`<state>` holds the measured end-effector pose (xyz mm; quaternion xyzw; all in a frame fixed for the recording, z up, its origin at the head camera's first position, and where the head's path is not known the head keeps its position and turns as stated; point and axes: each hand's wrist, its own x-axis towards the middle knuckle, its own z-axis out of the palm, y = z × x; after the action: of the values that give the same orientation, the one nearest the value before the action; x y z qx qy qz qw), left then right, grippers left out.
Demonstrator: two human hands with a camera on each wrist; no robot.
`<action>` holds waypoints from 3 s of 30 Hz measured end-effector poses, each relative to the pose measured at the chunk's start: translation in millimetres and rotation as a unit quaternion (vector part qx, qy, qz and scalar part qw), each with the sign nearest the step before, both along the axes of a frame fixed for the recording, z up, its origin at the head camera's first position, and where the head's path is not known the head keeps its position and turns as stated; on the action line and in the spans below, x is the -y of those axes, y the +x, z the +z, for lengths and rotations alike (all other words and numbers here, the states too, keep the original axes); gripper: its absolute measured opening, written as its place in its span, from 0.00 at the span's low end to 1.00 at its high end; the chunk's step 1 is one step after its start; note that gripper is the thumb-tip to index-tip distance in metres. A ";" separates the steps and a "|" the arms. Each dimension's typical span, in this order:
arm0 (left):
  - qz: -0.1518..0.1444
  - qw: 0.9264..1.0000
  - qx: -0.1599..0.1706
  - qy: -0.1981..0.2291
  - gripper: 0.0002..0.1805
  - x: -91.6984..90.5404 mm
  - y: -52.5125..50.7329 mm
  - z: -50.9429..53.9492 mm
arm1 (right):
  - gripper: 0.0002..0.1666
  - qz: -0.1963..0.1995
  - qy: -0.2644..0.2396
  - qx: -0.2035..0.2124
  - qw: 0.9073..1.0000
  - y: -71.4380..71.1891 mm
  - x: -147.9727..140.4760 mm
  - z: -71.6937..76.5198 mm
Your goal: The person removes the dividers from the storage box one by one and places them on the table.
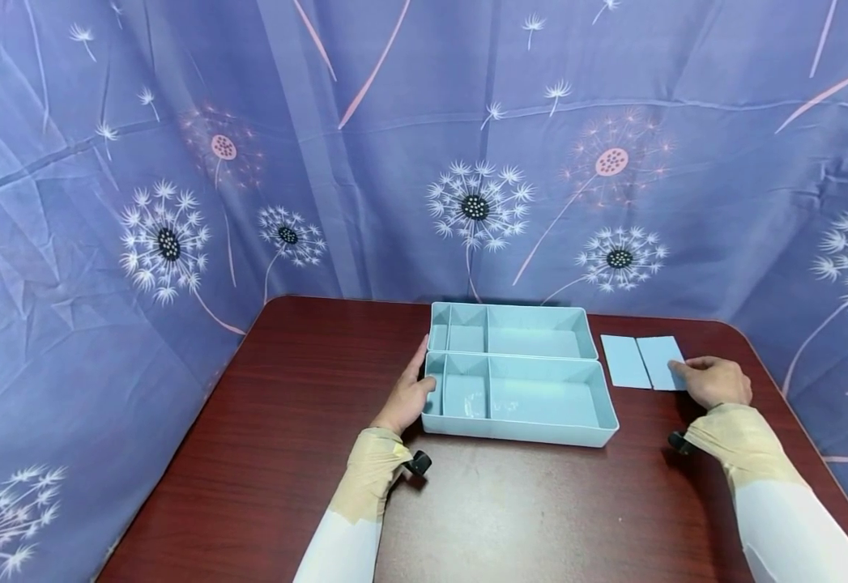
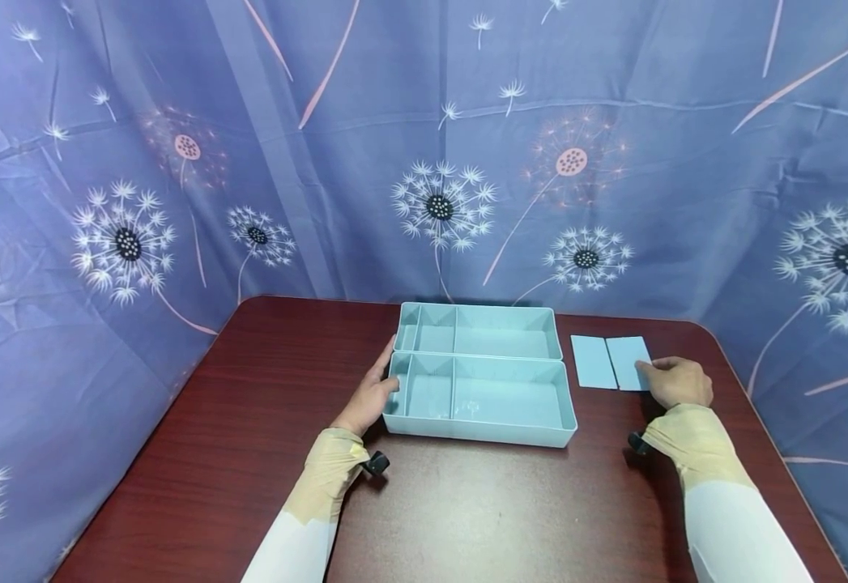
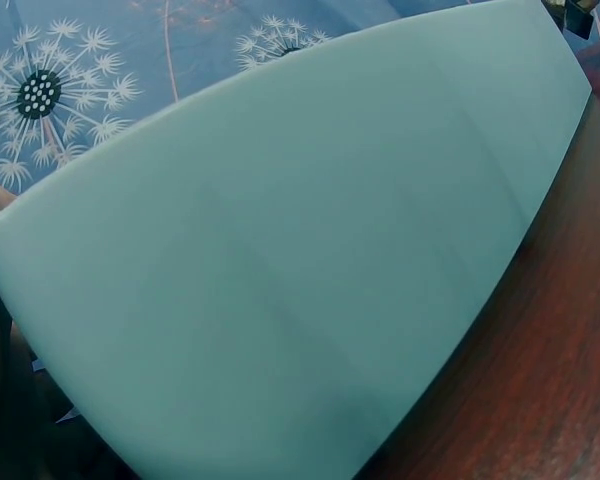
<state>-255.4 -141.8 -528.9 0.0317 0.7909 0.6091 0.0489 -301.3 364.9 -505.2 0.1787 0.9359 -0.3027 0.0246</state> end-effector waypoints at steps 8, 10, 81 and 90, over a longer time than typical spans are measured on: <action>0.000 1.000 0.000 -0.008 0.48 -0.3 -1.6 1.2 | 0.40 0.008 0.001 -0.012 1.000 1.5 -0.1 2.0; -0.001 1.000 -0.001 -0.010 0.48 -0.4 -1.7 1.3 | 0.40 0.009 0.001 -0.016 1.000 1.3 0.1 1.4; -0.007 1.000 -0.003 -0.009 0.48 -0.3 3.2 1.4 | 0.33 0.271 -0.030 -0.088 0.958 69.3 277.1 37.2; -0.006 1.000 -0.008 -0.005 0.47 -0.1 3.2 0.8 | 0.33 0.268 0.001 -0.078 0.960 67.3 290.6 32.6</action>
<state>-252.2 -141.7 -528.1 0.0409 0.7942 0.6045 0.0466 -234.0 74.2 -472.6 -0.1033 0.9488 -0.2970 0.0312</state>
